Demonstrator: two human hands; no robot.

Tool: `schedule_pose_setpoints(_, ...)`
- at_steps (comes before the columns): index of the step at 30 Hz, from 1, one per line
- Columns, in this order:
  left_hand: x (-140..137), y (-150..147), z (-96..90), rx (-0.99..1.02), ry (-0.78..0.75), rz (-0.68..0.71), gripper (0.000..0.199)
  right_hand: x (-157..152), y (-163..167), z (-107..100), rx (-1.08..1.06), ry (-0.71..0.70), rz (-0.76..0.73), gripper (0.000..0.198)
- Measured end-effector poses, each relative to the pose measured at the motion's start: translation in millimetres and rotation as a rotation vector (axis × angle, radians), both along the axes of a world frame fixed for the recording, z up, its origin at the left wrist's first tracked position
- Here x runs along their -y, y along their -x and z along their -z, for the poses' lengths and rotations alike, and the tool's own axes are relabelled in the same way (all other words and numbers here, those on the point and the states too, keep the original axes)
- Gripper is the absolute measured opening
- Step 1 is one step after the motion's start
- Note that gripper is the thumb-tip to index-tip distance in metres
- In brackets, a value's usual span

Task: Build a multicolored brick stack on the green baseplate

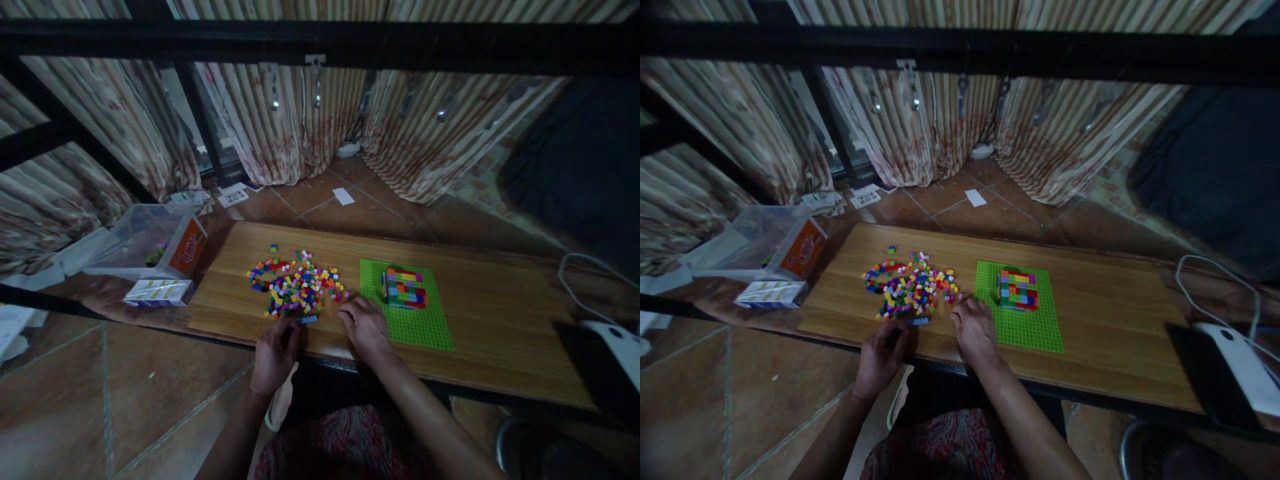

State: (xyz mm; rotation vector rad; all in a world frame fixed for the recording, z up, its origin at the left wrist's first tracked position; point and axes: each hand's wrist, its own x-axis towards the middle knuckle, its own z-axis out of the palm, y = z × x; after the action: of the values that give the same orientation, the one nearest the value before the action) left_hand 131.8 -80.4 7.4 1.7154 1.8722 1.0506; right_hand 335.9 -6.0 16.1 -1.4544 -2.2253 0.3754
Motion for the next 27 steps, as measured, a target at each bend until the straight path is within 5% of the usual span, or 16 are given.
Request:
schedule_pose_setpoints(14,-5,4,2.0,-0.079,-0.07,-0.025,0.018,32,-67,-9,-0.53,0.24,0.323,0.025)
schedule_pose_setpoints(27,-7,9,8.7,-0.122,-0.034,-0.057,0.025,21,-117,1,-0.82,0.2,0.643,0.042)
